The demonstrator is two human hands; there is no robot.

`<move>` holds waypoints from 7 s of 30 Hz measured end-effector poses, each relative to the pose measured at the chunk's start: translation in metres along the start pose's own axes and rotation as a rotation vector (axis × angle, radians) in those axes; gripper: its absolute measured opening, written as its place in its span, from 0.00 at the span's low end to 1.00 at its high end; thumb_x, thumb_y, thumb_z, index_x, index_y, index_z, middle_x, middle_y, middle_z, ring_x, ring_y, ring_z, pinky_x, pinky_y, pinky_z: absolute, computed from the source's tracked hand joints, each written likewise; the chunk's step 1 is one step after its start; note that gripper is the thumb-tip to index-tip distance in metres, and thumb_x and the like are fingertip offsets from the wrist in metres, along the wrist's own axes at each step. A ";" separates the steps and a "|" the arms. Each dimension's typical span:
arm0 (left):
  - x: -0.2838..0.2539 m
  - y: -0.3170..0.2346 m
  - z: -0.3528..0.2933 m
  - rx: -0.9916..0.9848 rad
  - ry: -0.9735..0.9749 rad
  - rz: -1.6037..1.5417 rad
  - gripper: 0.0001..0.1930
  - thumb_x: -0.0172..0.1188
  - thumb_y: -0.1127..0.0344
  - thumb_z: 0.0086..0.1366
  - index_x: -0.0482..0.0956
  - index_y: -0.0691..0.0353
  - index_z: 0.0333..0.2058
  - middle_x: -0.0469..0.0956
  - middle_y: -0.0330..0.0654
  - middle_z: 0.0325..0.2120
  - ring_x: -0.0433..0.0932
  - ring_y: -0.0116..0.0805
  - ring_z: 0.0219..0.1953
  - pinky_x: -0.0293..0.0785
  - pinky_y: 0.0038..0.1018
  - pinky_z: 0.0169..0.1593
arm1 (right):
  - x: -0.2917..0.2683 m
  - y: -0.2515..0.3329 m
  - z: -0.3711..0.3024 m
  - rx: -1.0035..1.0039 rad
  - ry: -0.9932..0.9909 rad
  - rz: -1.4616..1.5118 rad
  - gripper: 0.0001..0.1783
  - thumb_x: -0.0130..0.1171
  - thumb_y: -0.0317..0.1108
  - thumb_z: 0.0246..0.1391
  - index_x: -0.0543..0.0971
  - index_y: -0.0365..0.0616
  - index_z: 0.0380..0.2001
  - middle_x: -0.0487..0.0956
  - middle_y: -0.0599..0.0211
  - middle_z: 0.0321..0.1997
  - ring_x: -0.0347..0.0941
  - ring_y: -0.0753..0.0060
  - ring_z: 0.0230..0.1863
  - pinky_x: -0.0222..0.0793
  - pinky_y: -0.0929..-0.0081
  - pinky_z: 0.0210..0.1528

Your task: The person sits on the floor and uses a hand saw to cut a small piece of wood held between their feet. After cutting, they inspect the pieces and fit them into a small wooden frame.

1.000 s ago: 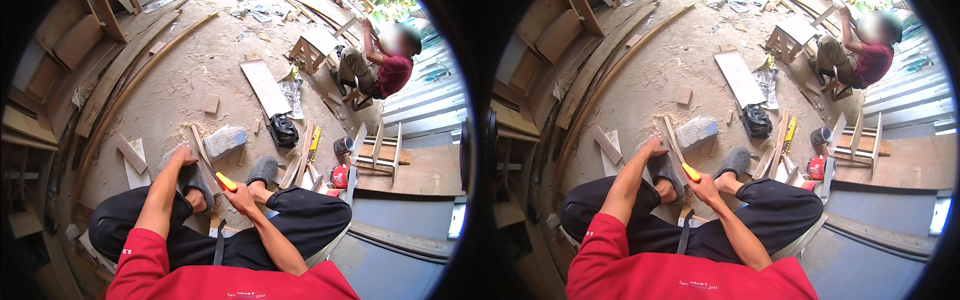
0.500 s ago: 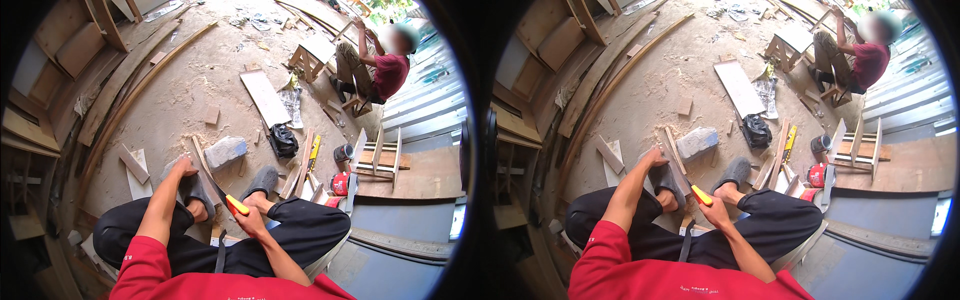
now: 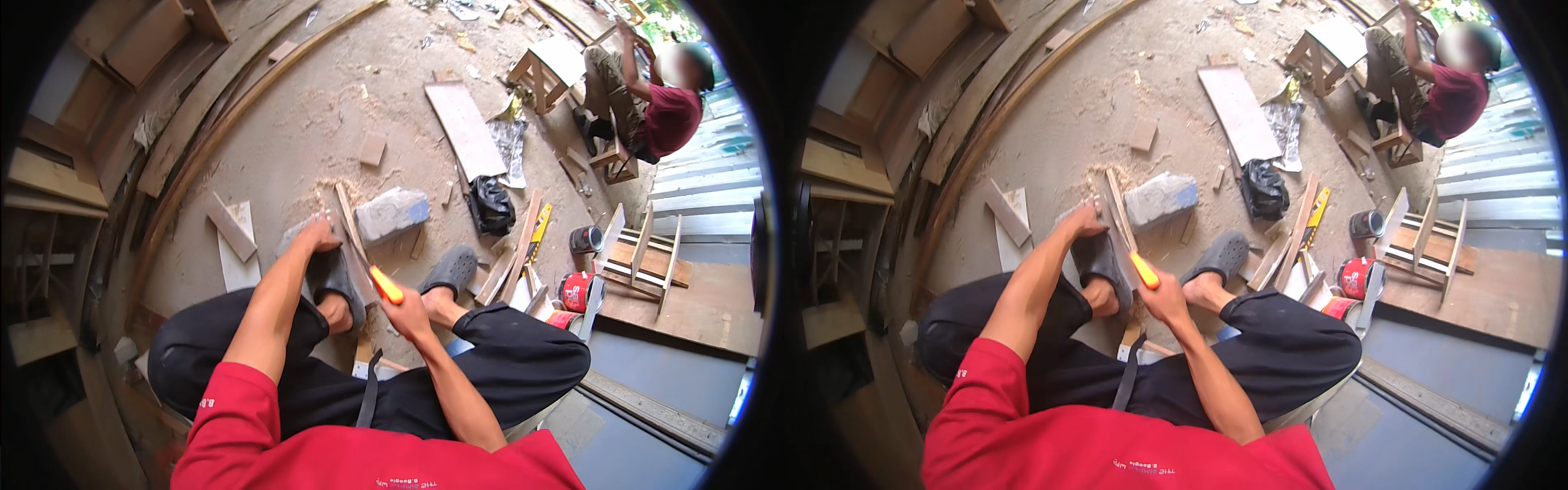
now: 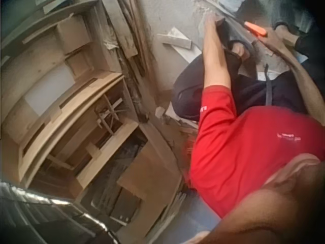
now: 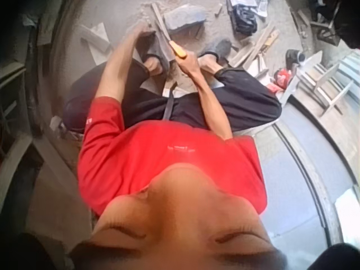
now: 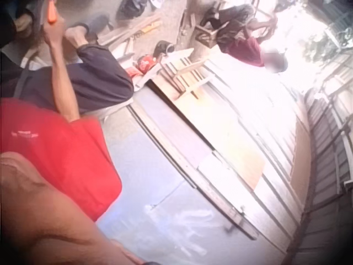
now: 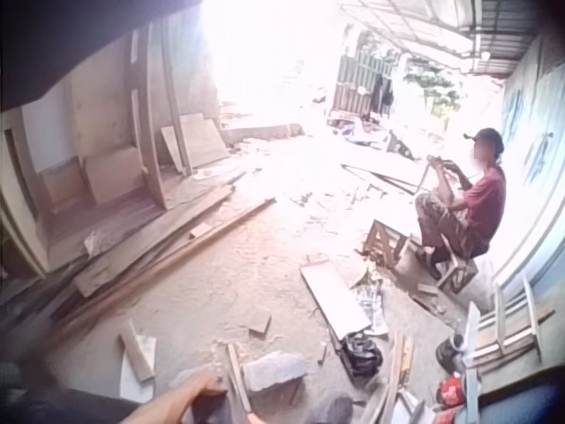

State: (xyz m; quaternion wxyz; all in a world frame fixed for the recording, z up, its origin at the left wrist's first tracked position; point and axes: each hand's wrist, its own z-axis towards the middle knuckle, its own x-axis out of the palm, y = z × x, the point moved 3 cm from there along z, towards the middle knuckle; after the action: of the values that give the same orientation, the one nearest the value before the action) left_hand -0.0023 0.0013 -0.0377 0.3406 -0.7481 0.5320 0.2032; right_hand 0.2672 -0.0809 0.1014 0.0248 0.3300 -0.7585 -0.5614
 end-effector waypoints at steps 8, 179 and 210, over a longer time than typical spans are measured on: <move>-0.003 -0.003 -0.014 -0.034 0.005 -0.072 0.40 0.58 0.46 0.56 0.64 0.71 0.60 0.40 0.67 0.67 0.47 0.71 0.67 0.49 0.42 0.70 | -0.025 0.009 -0.048 0.157 0.042 0.068 0.27 0.55 0.30 0.48 0.75 0.43 0.55 0.79 0.42 0.36 0.79 0.54 0.35 0.71 0.69 0.42; 0.023 -0.073 -0.033 -0.260 -0.189 0.522 0.37 0.40 0.47 0.69 0.47 0.68 0.67 0.44 0.55 0.70 0.43 0.51 0.72 0.39 0.43 0.72 | -0.070 -0.037 -0.067 -0.157 -0.333 0.128 0.16 0.54 0.25 0.48 0.77 0.30 0.42 0.79 0.64 0.29 0.74 0.75 0.30 0.70 0.78 0.37; 0.010 -0.080 0.025 0.082 -0.054 0.358 0.13 0.55 0.55 0.58 0.84 0.56 0.28 0.83 0.47 0.32 0.80 0.45 0.41 0.62 0.43 0.55 | -0.080 -0.047 -0.075 -0.075 -0.311 0.158 0.23 0.54 0.26 0.48 0.75 0.29 0.49 0.81 0.52 0.44 0.78 0.65 0.47 0.69 0.74 0.53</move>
State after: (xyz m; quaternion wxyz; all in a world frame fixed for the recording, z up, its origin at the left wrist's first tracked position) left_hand 0.0776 0.0288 -0.0382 0.3431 -0.6214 0.6552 0.2587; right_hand 0.3822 -0.1085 0.1142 -0.0363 0.1775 -0.7552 -0.6299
